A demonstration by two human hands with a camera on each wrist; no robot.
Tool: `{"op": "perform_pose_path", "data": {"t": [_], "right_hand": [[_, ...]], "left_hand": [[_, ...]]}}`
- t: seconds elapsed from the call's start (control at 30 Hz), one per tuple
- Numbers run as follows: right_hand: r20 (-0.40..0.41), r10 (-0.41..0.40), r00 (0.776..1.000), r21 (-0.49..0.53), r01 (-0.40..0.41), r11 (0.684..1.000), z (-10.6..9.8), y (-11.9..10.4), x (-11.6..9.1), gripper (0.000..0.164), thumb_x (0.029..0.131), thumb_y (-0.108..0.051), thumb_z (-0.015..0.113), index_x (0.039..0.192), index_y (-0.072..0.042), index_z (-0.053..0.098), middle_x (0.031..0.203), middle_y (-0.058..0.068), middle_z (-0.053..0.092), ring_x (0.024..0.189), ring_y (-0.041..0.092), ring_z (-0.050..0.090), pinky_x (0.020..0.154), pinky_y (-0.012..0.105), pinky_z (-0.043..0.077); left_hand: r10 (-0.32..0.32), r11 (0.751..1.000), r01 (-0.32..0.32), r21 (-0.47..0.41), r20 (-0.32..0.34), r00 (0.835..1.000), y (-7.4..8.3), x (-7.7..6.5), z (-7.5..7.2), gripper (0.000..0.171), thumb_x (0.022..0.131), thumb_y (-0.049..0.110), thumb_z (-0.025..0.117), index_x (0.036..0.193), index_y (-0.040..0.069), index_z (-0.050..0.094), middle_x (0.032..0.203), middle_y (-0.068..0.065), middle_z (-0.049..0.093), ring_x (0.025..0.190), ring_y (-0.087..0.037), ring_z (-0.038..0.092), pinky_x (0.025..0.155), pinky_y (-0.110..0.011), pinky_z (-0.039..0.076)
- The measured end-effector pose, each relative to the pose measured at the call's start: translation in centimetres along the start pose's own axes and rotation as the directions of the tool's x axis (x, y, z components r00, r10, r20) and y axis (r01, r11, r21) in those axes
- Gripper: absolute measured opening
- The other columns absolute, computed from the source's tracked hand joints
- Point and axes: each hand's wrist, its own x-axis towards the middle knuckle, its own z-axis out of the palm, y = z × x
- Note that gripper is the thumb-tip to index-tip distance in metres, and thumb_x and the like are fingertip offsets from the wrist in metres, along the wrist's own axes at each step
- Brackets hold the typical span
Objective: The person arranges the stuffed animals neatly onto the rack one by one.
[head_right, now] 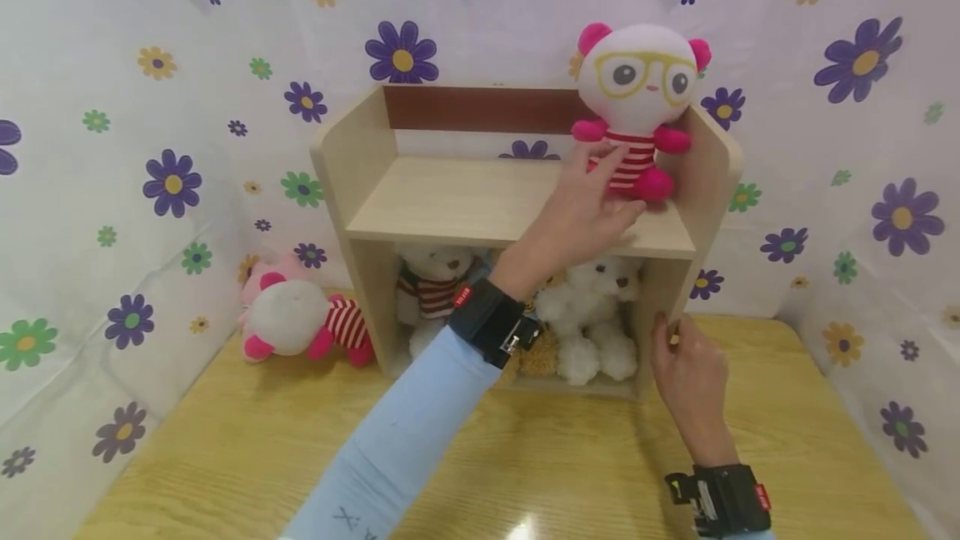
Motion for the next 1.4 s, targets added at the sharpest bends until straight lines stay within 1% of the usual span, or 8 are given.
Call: {"op": "perform_pose_path", "data": {"t": [0.13,0.3,0.47,0.57,0.67,0.87,1.13,1.4], "right_hand": [[-0.001,0.005,1.000,0.003,-0.005,1.000,0.1,-0.1,0.0,0.017,0.094,-0.004,0.065,0.089,0.012,0.066,0.067,0.028,0.068,0.049,0.038,0.067,0.041,0.014,0.033],[-0.007,0.004,1.000,0.001,-0.004,1.000,0.1,-0.2,0.0,0.017,0.094,-0.004,0.065,0.088,0.012,0.065,0.067,0.027,0.069,0.049,0.037,0.067,0.041,0.016,0.036],[-0.006,0.008,1.000,0.006,-0.008,1.000,0.1,-0.1,0.0,0.017,0.094,-0.004,0.065,0.089,0.012,0.066,0.068,0.028,0.069,0.049,0.038,0.067,0.041,0.015,0.035],[-0.004,0.007,1.000,0.002,-0.007,1.000,0.1,-0.1,-0.1,0.017,0.094,-0.005,0.064,0.089,0.011,0.067,0.068,0.027,0.069,0.050,0.037,0.067,0.042,0.015,0.036],[-0.001,0.004,1.000,0.007,-0.004,1.000,0.1,0.0,-0.1,0.017,0.094,-0.004,0.064,0.090,0.012,0.067,0.068,0.027,0.069,0.049,0.037,0.067,0.042,0.014,0.035],[-0.004,-0.006,1.000,0.004,0.006,1.000,0.1,0.0,-0.2,0.017,0.094,-0.003,0.065,0.090,0.013,0.067,0.068,0.028,0.069,0.049,0.037,0.067,0.042,0.013,0.035],[0.001,-0.018,1.000,0.003,0.018,1.000,0.2,0.2,-0.2,0.016,0.093,-0.003,0.066,0.089,0.013,0.066,0.067,0.028,0.069,0.049,0.038,0.067,0.042,0.011,0.035],[-0.005,-0.033,0.999,-0.005,0.033,0.999,0.2,0.2,-0.2,0.016,0.094,-0.003,0.065,0.087,0.012,0.065,0.065,0.026,0.068,0.048,0.037,0.067,0.042,0.014,0.037]], "left_hand": [[-0.043,0.997,0.050,0.057,-0.121,0.992,-0.1,-0.8,-0.5,0.037,0.100,0.030,0.061,0.135,0.020,0.064,0.134,-0.005,0.054,0.122,-0.019,0.054,0.093,-0.026,0.051],[-0.157,0.974,0.174,0.148,-0.117,0.981,-0.4,-1.6,-1.1,0.023,0.101,0.032,0.060,0.122,0.026,0.068,0.123,-0.001,0.062,0.105,-0.020,0.062,0.081,-0.035,0.052],[-0.140,0.990,0.141,0.009,-0.105,0.985,-1.0,-1.9,-0.8,0.023,0.101,0.028,0.061,0.121,0.020,0.069,0.120,-0.005,0.059,0.098,-0.018,0.064,0.077,-0.029,0.052],[-0.111,0.990,0.101,-0.094,-0.102,0.989,-1.2,-1.9,-0.6,0.025,0.101,0.023,0.062,0.122,0.014,0.070,0.121,-0.008,0.057,0.102,-0.016,0.061,0.079,-0.022,0.051],[-0.098,0.989,0.089,-0.115,-0.081,0.992,-1.2,-1.7,-0.5,0.031,0.101,0.023,0.060,0.128,0.011,0.069,0.124,-0.010,0.057,0.111,-0.017,0.058,0.085,-0.022,0.050],[-0.094,0.994,0.092,-0.062,-0.030,0.995,-1.1,-1.4,-0.4,0.048,0.101,0.025,0.057,0.147,0.010,0.056,0.140,-0.013,0.056,0.127,-0.020,0.056,0.095,-0.028,0.054],[-0.058,0.998,0.058,-0.003,-0.014,0.998,-1.1,-1.2,-0.3,0.042,0.100,0.026,0.058,0.139,0.011,0.060,0.145,-0.008,0.058,0.130,-0.020,0.059,0.099,-0.032,0.054],[-0.120,0.991,0.114,0.070,0.090,0.989,-0.8,-0.9,0.0,0.054,0.105,0.037,0.050,0.153,0.014,0.048,0.162,-0.008,0.043,0.143,-0.021,0.051,0.108,-0.034,0.050]]}}
